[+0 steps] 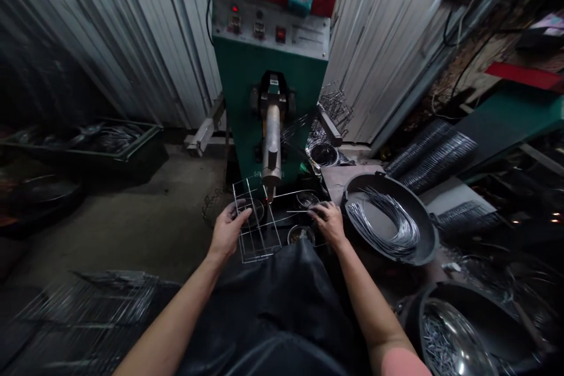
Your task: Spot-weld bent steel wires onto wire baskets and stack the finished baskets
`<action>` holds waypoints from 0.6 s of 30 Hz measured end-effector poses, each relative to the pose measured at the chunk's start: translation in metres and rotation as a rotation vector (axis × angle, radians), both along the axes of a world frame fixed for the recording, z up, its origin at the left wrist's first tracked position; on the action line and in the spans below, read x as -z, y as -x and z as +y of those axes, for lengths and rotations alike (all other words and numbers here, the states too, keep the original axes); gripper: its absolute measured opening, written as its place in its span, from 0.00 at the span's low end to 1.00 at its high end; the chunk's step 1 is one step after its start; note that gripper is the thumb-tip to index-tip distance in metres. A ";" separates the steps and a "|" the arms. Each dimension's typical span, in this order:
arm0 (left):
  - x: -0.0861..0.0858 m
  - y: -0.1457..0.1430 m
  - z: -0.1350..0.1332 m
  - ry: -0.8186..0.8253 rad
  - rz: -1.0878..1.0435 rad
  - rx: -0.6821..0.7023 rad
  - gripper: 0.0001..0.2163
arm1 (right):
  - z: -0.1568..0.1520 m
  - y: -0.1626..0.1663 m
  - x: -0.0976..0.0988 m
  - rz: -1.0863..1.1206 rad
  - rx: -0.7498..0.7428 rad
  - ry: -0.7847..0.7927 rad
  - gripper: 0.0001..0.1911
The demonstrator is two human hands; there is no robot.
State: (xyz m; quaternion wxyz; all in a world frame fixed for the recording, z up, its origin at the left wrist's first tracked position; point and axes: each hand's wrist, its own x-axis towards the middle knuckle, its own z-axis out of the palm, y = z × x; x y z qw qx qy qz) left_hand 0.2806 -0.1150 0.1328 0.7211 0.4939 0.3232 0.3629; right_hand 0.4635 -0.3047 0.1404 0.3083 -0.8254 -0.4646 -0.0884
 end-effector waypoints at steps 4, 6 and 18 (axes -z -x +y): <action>-0.001 0.002 0.001 -0.019 0.014 -0.035 0.25 | 0.002 0.008 -0.010 0.044 -0.086 0.003 0.06; 0.000 0.002 0.002 -0.017 0.031 -0.026 0.26 | 0.006 0.011 -0.010 0.068 -0.136 -0.053 0.06; -0.001 0.003 0.001 0.002 0.029 0.004 0.26 | 0.055 0.001 0.008 0.106 -0.247 -0.078 0.04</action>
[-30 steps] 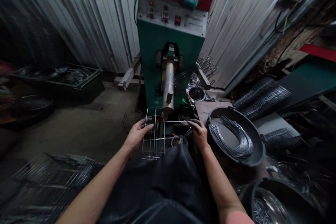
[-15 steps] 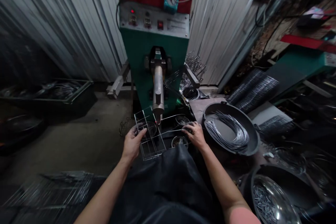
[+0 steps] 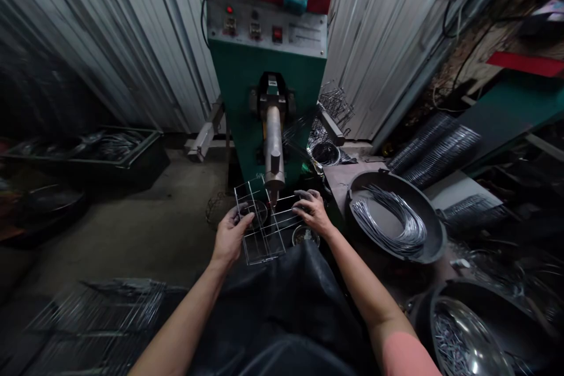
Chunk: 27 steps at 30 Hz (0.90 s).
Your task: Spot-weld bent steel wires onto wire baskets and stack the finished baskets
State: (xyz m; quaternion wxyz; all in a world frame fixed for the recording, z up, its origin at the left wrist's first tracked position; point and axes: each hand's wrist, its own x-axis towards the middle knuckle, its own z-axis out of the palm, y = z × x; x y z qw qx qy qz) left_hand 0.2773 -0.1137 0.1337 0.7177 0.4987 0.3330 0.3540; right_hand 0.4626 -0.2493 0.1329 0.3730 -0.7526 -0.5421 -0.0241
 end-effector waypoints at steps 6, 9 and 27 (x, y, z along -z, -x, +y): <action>0.001 -0.002 0.002 0.006 -0.029 0.016 0.24 | -0.002 -0.003 -0.004 0.004 -0.023 0.000 0.03; 0.002 -0.004 0.002 0.009 -0.037 0.009 0.24 | -0.001 -0.005 -0.005 0.009 -0.018 0.007 0.03; 0.000 -0.018 0.016 0.036 -0.037 0.011 0.26 | 0.016 -0.025 -0.007 0.050 -0.045 0.033 0.03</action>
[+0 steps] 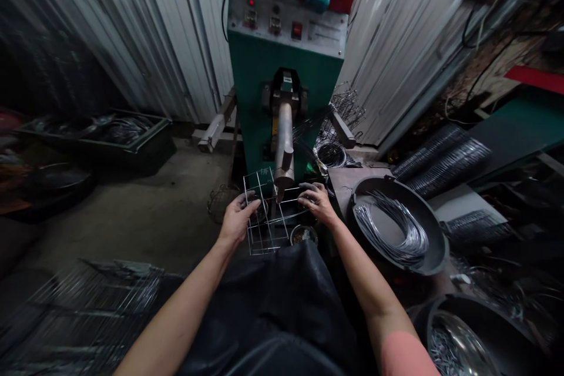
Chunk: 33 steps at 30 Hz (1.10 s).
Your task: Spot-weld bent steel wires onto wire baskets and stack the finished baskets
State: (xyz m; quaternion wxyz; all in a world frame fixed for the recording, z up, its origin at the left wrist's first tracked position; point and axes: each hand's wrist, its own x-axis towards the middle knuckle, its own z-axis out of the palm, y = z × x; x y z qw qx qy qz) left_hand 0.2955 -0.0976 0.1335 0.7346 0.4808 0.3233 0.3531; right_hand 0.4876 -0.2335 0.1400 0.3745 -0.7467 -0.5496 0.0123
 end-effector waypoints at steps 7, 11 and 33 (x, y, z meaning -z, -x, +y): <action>-0.001 -0.002 0.002 0.080 -0.017 0.009 0.26 | 0.002 -0.001 -0.002 0.008 -0.002 0.020 0.04; 0.000 -0.002 0.002 0.102 0.004 0.019 0.27 | 0.002 0.000 -0.002 0.010 0.003 0.005 0.04; 0.000 -0.001 0.006 0.064 0.012 0.056 0.28 | -0.001 0.003 -0.006 0.029 0.014 0.039 0.02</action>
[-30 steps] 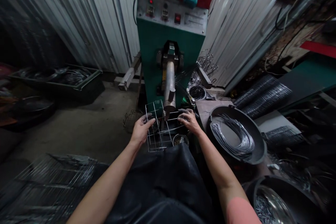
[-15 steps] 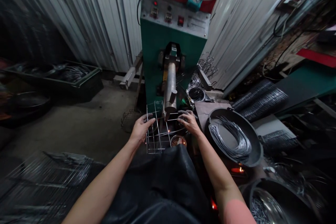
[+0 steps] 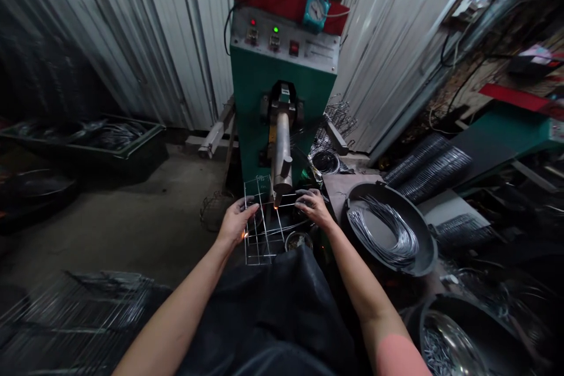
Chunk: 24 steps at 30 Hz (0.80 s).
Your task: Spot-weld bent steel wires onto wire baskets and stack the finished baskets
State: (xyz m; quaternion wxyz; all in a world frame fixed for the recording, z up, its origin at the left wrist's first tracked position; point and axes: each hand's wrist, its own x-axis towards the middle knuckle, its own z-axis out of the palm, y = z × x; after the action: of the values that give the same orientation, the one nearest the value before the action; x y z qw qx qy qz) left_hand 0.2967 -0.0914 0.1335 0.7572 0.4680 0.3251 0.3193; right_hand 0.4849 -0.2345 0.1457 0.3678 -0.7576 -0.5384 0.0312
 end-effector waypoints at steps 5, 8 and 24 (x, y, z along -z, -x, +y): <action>0.003 0.001 0.004 -0.048 0.005 0.036 0.27 | 0.001 0.000 0.002 0.007 -0.013 -0.011 0.02; 0.002 0.002 0.005 -0.055 0.020 0.039 0.27 | 0.002 0.000 0.003 0.003 -0.019 -0.003 0.03; -0.013 0.141 -0.057 -0.191 0.179 -0.176 0.24 | -0.084 0.117 -0.035 -0.216 -0.008 -0.326 0.13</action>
State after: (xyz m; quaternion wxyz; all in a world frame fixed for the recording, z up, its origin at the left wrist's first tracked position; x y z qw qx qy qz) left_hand 0.1561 -0.1482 0.1467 0.6464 0.5342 0.3992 0.3706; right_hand 0.3679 -0.3187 0.1807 0.4255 -0.6846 -0.5759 -0.1363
